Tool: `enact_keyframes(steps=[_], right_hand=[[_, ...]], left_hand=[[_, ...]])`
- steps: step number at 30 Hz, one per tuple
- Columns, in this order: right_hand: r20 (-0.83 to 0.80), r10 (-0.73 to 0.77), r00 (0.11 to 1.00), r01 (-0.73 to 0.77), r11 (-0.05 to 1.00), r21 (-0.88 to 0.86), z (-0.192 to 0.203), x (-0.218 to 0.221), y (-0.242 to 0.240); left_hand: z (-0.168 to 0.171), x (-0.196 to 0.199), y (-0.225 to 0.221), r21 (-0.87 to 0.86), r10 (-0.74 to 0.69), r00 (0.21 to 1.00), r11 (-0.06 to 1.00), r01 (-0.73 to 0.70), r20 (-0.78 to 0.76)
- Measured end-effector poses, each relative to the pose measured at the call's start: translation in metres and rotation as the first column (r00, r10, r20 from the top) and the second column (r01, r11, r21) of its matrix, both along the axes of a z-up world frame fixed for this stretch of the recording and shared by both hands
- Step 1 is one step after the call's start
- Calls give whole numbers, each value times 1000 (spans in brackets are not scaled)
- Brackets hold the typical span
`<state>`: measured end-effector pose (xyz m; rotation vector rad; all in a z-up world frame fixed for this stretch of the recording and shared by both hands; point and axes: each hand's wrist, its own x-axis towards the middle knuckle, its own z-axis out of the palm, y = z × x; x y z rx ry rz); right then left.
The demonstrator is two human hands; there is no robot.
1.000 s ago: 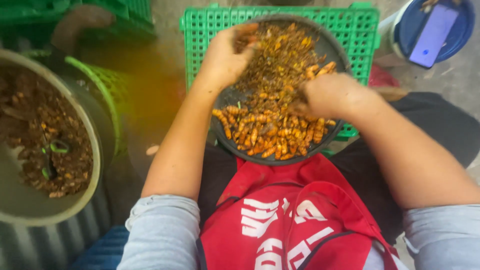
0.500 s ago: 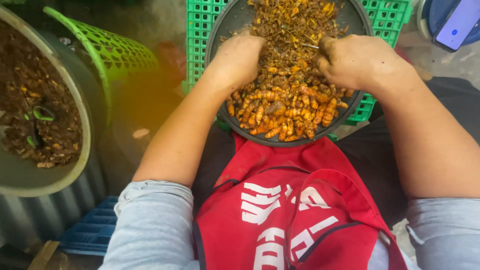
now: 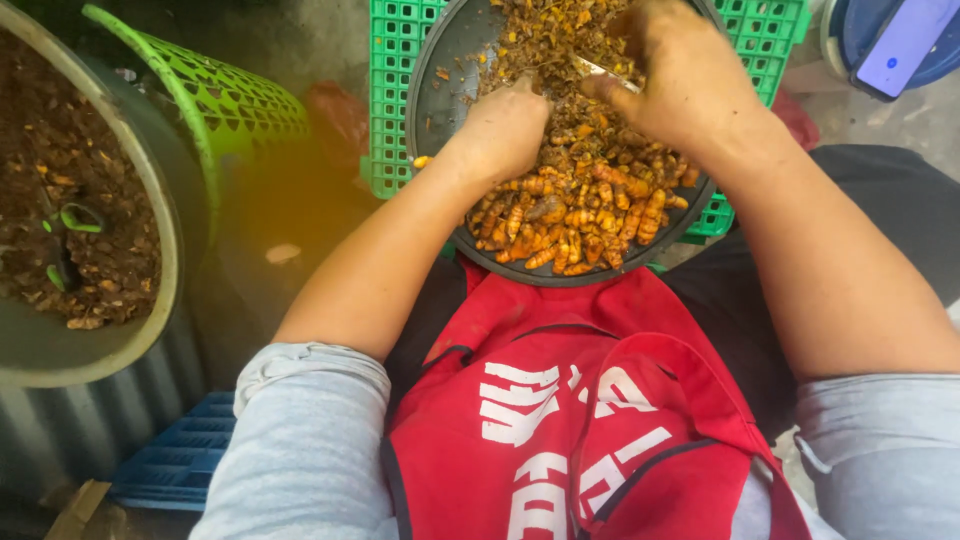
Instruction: Peeling and cleaning turmeric roots using a small scraping tool
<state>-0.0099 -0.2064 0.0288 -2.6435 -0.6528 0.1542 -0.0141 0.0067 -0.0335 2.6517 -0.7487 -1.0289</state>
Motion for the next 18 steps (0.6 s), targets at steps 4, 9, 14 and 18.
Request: enact_keyframes(steps=[4, 9, 14, 18], right_hand=[[70, -83, 994, 80, 996, 48, -22, 0, -18], [-295, 101, 950, -111, 994, -18, 17, -13, 4], [-256, 36, 966, -67, 991, -113, 10, -20, -11], [-282, -73, 957, 1, 969, -245, -12, -19, -29]], left_hand=[[26, 1, -1, -19, 12, 999, 1000, -13, -37], [29, 5, 7, -52, 54, 997, 997, -57, -59], [59, -1, 10, -61, 215, 967, 973, -224, -138], [55, -2, 21, -126, 259, 965, 957, -262, -38]])
